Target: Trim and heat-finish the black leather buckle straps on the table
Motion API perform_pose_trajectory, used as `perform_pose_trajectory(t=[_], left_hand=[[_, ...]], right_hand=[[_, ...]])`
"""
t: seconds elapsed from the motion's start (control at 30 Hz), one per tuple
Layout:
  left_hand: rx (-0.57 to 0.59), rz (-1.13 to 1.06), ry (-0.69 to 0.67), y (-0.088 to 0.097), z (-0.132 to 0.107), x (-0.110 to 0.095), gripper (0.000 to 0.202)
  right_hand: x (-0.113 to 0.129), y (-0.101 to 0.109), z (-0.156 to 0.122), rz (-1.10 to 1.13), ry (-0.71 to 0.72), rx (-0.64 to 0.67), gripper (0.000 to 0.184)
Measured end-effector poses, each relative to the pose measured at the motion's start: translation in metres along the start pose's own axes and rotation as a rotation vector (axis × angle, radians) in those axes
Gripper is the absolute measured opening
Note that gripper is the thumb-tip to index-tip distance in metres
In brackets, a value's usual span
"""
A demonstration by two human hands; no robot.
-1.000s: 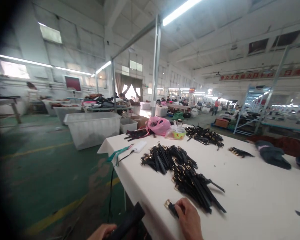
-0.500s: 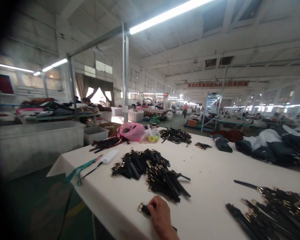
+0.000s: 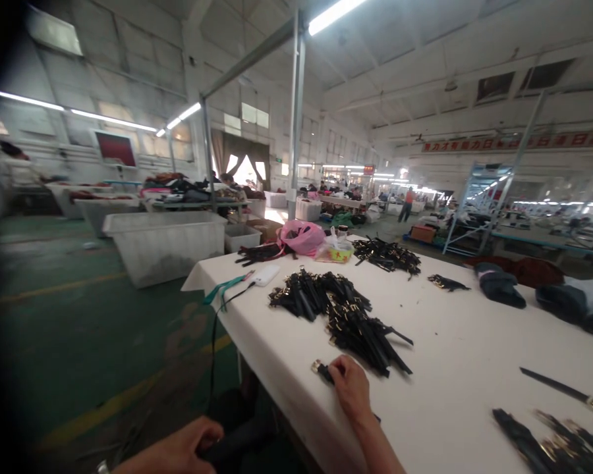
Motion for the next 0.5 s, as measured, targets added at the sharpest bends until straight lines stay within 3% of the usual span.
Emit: perform_pose_trajectory(t=[0.1,0.27,0.33,0.5], left_hand=[[0.044,0.129,-0.042,0.0,-0.002,-0.012,0.037],[0.015,0.433,-0.102,0.002,-0.009,-0.021,0.037],[0.02,0.584,-0.119,-0.001,-0.011,-0.023,0.038],[0.092,0.731,-0.109,-0.019,-0.013,-0.028,0.045]], right_hand=[[0.001,0.001,-0.001,-0.015,-0.005,0.005,0.022],[0.0,0.002,0.0,-0.018,-0.008,0.028,0.023],[-0.001,0.001,0.001,-0.013,-0.001,0.035,0.025],[-0.004,0.0,0.001,-0.002,-0.012,0.065,0.03]])
Point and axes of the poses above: each hand's wrist, its own z-axis towards the middle knuckle, its own y-axis out of the back of the hand, x = y × z, the point moved 3 cm from there along z, towards the middle knuckle, and after that the axes turned 5 degrees about -y, right-handed, at the moved point
